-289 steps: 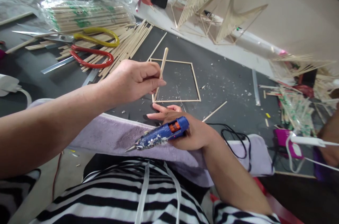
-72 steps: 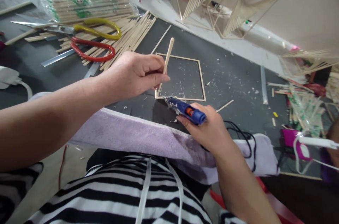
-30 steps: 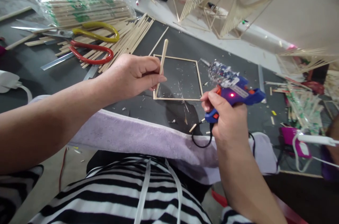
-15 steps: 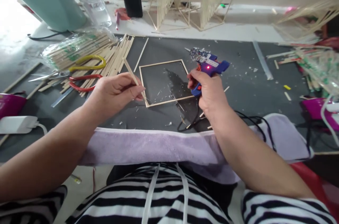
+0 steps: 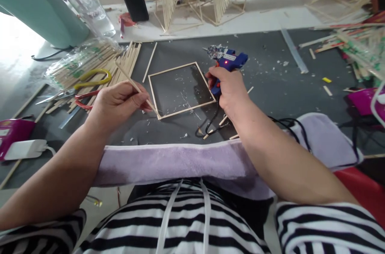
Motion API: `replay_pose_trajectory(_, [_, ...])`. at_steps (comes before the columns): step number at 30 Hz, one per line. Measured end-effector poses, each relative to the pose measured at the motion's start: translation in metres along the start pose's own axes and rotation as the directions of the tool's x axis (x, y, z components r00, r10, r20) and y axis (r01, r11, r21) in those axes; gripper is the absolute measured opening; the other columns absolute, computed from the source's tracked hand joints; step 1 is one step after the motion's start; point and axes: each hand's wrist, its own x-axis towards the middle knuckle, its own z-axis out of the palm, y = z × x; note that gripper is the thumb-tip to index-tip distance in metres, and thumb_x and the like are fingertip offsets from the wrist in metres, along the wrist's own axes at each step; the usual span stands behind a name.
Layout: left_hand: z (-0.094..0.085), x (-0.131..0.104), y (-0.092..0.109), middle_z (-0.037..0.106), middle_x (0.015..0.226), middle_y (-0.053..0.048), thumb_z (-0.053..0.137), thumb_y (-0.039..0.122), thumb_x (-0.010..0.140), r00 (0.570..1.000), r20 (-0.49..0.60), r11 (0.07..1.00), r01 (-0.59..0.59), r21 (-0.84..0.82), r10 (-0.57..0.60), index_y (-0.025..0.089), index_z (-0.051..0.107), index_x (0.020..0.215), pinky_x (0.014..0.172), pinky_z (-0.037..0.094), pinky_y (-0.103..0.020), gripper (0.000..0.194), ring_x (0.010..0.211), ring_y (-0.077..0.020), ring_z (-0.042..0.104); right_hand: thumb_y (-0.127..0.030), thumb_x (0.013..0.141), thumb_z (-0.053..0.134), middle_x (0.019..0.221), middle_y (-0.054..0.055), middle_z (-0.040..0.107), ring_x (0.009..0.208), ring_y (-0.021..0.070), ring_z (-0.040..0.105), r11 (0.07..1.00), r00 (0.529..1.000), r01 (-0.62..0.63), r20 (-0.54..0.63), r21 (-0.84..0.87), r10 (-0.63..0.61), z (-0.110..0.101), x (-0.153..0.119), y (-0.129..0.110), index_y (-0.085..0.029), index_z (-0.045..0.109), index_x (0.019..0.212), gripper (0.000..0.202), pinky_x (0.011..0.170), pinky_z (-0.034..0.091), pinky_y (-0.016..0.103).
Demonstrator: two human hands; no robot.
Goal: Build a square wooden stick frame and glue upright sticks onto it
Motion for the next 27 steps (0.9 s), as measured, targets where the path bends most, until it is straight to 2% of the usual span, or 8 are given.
replay_pose_trajectory(3, [0.0015,0.0013,-0.0032,0.068,0.075,0.0,0.062,0.026,0.087,0.999,-0.028,0.999,0.026,-0.026,-0.026,0.019,0.062,0.077,0.062,0.061,-0.021,0.013,0.063,-0.0109,0.069,-0.023,0.069,0.074,0.063,-0.005,0.063,0.055,0.0131,0.053,0.999,0.998,0.051,-0.026,0.019,-0.05,0.0003,0.0019,0.005,-0.029,0.058,0.068,0.016,0.051,0.045,0.029])
replay_pose_trajectory(6, [0.0026,0.0021,-0.0054,0.068,0.074,0.0,0.064,0.027,0.086,0.999,-0.032,0.999,0.019,-0.05,-0.021,0.018,0.063,0.076,0.062,0.061,-0.021,0.014,0.063,-0.0107,0.069,-0.024,0.066,0.074,0.062,-0.005,0.064,0.057,0.0154,0.054,0.999,0.999,0.036,-0.031,0.04,-0.035,-0.0003,0.0034,0.007,-0.03,0.059,0.066,0.017,0.056,0.044,0.033])
replay_pose_trajectory(9, [0.0031,0.002,-0.0056,0.068,0.075,0.0,0.065,0.026,0.086,0.999,-0.037,0.998,-0.006,-0.056,0.004,0.018,0.064,0.076,0.062,0.061,-0.021,0.013,0.062,-0.0104,0.068,-0.022,0.068,0.074,0.063,-0.004,0.064,0.057,0.0153,0.053,0.998,0.999,0.03,-0.028,0.061,-0.028,0.0008,0.0031,0.0067,-0.029,0.059,0.067,0.016,0.058,0.044,0.034])
replay_pose_trajectory(16, [0.0016,-0.0006,-0.0038,0.069,0.082,-0.001,0.065,0.026,0.086,0.999,-0.034,0.999,-0.011,-0.033,0.01,0.018,0.063,0.074,0.063,0.062,-0.023,0.014,0.065,-0.0115,0.07,-0.015,0.076,0.068,0.063,-0.001,0.061,0.053,0.0121,0.05,0.998,0.998,0.032,-0.059,0.062,-0.029,0.0051,0.002,0.0043,-0.024,0.06,0.067,0.015,0.048,0.041,0.027])
replay_pose_trajectory(22, [0.0011,-0.0005,-0.0027,0.067,0.08,0.0,0.064,0.023,0.085,0.999,-0.034,0.999,-0.021,-0.03,0.02,0.018,0.063,0.073,0.061,0.062,-0.022,0.013,0.063,-0.0109,0.069,-0.011,0.077,0.065,0.061,-0.001,0.061,0.052,0.0108,0.05,0.997,0.998,0.037,-0.061,0.07,-0.033,0.0063,0.0009,0.003,-0.023,0.061,0.066,0.017,0.047,0.04,0.025])
replay_pose_trajectory(27, [0.0014,-0.0004,-0.0008,0.067,0.08,-0.001,0.063,0.021,0.084,1.0,-0.027,0.999,-0.012,-0.033,0.011,0.018,0.063,0.073,0.061,0.062,-0.023,0.012,0.062,-0.011,0.069,-0.014,0.074,0.07,0.062,-0.002,0.062,0.053,0.0127,0.051,0.998,0.998,0.049,-0.041,0.038,-0.047,0.0049,0.0018,0.0041,-0.026,0.059,0.064,0.018,0.05,0.044,0.029])
